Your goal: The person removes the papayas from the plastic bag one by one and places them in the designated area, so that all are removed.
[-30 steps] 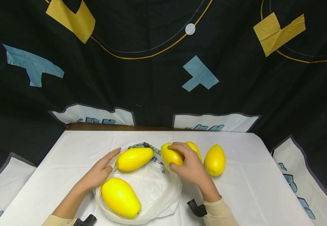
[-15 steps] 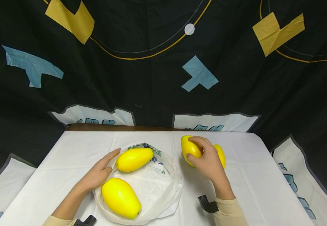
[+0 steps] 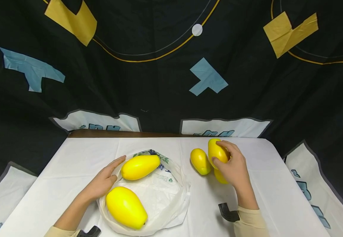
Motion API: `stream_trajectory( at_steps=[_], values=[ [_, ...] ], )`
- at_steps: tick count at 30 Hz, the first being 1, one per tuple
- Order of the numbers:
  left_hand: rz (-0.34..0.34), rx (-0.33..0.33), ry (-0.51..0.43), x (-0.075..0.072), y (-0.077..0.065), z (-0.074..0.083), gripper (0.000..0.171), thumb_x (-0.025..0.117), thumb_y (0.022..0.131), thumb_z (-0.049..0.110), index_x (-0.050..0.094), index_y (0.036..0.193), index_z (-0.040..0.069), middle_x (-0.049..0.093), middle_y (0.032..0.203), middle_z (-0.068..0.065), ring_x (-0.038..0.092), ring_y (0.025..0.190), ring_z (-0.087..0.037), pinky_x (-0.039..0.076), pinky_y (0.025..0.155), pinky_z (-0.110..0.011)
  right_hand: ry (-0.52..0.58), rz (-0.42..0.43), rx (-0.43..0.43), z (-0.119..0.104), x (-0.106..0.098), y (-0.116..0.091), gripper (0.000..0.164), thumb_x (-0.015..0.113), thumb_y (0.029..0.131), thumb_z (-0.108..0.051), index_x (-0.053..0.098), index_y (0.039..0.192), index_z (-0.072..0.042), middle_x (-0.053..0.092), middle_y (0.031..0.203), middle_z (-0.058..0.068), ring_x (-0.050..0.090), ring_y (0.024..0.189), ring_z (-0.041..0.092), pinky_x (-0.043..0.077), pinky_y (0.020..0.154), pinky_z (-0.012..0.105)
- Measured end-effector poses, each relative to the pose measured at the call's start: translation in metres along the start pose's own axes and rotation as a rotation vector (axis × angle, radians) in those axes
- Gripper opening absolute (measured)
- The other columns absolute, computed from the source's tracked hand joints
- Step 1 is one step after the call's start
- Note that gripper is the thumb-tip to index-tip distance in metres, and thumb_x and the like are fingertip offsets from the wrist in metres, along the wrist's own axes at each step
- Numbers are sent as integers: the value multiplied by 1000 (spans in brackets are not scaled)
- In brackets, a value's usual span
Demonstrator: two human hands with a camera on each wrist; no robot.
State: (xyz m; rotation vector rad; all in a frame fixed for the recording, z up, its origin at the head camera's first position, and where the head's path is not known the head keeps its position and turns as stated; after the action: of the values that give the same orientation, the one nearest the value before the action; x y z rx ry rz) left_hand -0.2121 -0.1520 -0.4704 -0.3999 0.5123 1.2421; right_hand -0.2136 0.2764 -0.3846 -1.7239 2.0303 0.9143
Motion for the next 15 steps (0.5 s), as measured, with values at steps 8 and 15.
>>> stream_trajectory(
  at_steps=[8, 15],
  values=[
    [1, 4, -8, 1, 0, 0, 66, 41, 90, -4, 28, 154, 8, 24, 159, -8, 18, 146, -31, 14, 117, -54, -30, 30, 92, 16, -16, -1, 56, 72, 85, -14, 53, 138, -11, 43, 145, 15, 46, 120, 42, 44, 98, 61],
    [0, 5, -8, 1, 0, 0, 66, 41, 90, -5, 28, 154, 8, 24, 159, -8, 18, 146, -31, 14, 117, -54, -37, 43, 184, 32, -30, -5, 59, 70, 87, -15, 48, 142, -8, 37, 147, 20, 42, 125, 46, 42, 100, 61]
  ],
)
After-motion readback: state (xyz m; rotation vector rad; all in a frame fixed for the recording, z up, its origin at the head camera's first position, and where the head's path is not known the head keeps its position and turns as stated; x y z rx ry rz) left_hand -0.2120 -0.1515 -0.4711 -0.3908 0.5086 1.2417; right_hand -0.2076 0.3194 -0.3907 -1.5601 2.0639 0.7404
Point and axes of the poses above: each hand's wrist, its own y-axis towards the middle knuckle, its own x-axis out of the palm, z = x × y, the point moved 5 cm from there along y, towards the middle knuckle
